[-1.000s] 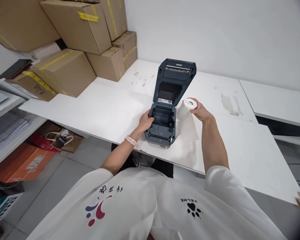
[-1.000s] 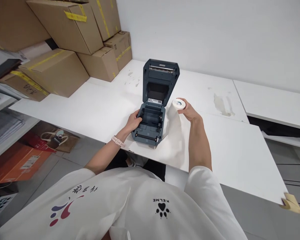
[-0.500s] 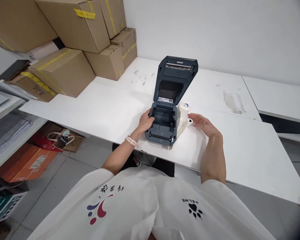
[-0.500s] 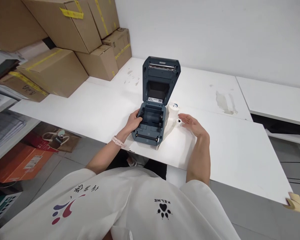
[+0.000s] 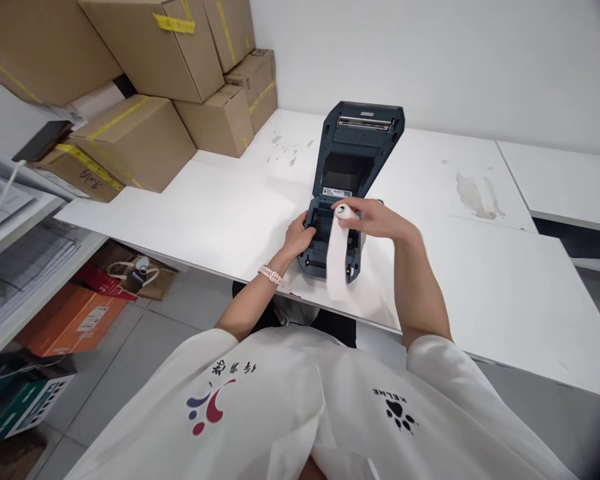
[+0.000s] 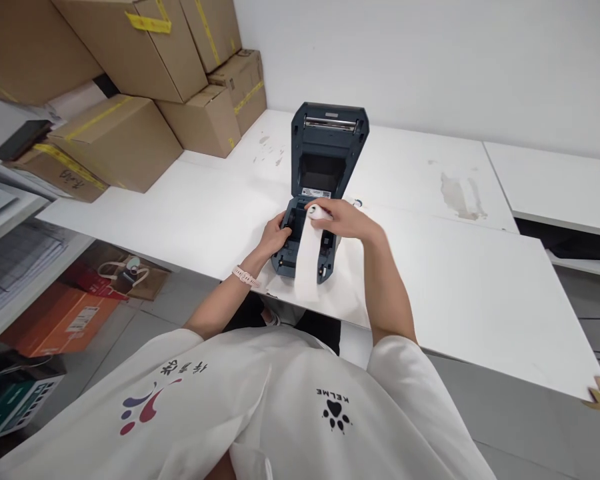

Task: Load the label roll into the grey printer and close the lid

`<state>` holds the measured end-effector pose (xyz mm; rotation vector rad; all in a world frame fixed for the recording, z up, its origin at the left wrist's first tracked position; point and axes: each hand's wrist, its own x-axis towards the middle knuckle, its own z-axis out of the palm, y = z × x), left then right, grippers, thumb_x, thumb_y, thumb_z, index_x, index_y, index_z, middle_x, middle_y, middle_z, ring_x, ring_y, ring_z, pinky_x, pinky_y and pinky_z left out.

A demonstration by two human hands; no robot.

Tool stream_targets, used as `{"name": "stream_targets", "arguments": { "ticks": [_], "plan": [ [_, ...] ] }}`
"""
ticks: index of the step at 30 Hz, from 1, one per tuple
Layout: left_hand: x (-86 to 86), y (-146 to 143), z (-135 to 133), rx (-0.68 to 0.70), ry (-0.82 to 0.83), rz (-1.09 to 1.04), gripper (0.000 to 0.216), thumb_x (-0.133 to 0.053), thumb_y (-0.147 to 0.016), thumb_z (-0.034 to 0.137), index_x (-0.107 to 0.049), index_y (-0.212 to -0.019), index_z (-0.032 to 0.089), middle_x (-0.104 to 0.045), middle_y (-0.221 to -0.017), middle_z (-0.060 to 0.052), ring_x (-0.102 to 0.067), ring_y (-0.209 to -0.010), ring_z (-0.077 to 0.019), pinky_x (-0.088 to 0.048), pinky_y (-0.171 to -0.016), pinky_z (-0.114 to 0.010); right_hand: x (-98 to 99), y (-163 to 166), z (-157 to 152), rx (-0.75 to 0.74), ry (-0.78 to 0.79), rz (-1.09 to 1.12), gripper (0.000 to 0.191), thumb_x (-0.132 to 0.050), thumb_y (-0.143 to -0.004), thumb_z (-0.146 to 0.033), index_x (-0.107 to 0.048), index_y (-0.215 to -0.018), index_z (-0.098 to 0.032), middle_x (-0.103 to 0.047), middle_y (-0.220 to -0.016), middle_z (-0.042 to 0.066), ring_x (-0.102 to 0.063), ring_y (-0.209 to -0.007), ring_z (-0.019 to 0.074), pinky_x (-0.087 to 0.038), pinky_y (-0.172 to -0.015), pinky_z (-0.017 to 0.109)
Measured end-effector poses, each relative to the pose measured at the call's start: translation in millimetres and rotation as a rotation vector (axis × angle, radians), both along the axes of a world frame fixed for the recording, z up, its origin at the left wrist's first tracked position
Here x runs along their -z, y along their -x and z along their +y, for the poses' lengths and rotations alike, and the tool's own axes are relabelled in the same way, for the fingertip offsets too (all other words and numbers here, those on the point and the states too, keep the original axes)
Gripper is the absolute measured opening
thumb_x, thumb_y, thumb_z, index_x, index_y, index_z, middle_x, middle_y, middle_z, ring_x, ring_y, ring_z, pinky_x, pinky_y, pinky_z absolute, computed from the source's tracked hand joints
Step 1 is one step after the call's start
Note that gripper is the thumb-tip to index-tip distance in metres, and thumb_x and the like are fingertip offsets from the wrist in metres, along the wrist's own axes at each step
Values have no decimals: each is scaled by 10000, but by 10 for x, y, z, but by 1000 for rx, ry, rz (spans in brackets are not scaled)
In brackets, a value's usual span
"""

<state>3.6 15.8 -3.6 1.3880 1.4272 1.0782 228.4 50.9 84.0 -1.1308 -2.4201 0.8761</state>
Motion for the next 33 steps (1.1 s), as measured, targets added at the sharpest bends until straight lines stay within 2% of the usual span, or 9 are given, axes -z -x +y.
{"name": "stream_targets", "arguments": {
  "ticks": [3, 6, 10, 14, 19, 24, 29, 33],
  "plan": [
    [-4, -3, -7, -4, 18, 15, 646, -539, -699, 162, -666, -1330, 207, -761, -1154, -66, -687, -1036, -275, -523, -964, -409, 68, 453, 46, 21, -222, -426, 402, -580, -918, -254, -679, -1299, -172, -762, -1213, 152, -705, -1069, 349, -520, -917, 450],
    [-3, -1, -8, -10, 19, 27, 615, -545, -703, 163, -681, -1301, 217, -766, -1098, -51, -680, -1015, -268, -517, -969, -411, 236, 622, -33, 37, -303, -589, 398, -605, -894, -195, -698, -1273, -120, -762, -1197, 197, -689, -1131, 386, -476, -1018, 509],
    [-4, -4, -18, -12, 24, -19, 636, -566, -702, 158, -668, -1327, 218, -760, -1188, -59, -672, -1096, -285, -505, -1007, -415, 352, 494, -368, 104, -376, -421, 408, -541, -949, -219, -685, -1309, -92, -733, -1271, 200, -654, -1197, 392, -472, -1046, 539],
    [20, -16, -19, 4, 18, -100, 654, -562, -705, 154, -646, -1352, 213, -729, -1302, -74, -664, -1166, -283, -509, -1023, -395, 461, 371, -832, 150, -382, -155, 384, -415, -1036, -273, -724, -1246, -184, -754, -1263, 126, -676, -1174, 330, -529, -1018, 504],
    [47, -35, -3, 11, 25, -160, 711, -552, -697, 153, -585, -1408, 158, -684, -1381, -106, -661, -1181, -264, -527, -1005, -369, 658, 469, -1237, 293, -409, -63, 445, -354, -1074, -319, -680, -1351, -196, -692, -1407, 120, -643, -1318, 308, -454, -1187, 547],
    [15, -51, -11, 17, 42, -163, 724, -570, -691, 159, -554, -1414, 148, -684, -1369, -92, -655, -1175, -250, -516, -1016, -355, 742, 684, -1397, 390, -429, -20, 468, -369, -1063, -318, -593, -1471, -265, -637, -1480, 103, -577, -1401, 346, -473, -1142, 632],
    [-11, -47, -23, 26, 40, -164, 712, -581, -693, 162, -549, -1405, 143, -680, -1362, -102, -651, -1180, -253, -507, -1025, -356, 767, 774, -1472, 394, -453, -85, 452, -384, -1071, -354, -604, -1444, -226, -627, -1486, 127, -572, -1411, 332, -524, -1095, 566],
    [-43, -48, -42, 17, 63, -186, 730, -604, -688, 179, -537, -1413, 121, -661, -1389, -131, -651, -1183, -265, -512, -1012, -361, 792, 768, -1527, 356, -486, -117, 531, -450, -1050, -453, -492, -1537, -245, -550, -1562, 142, -512, -1461, 363, -516, -1083, 592]
  ]
}}
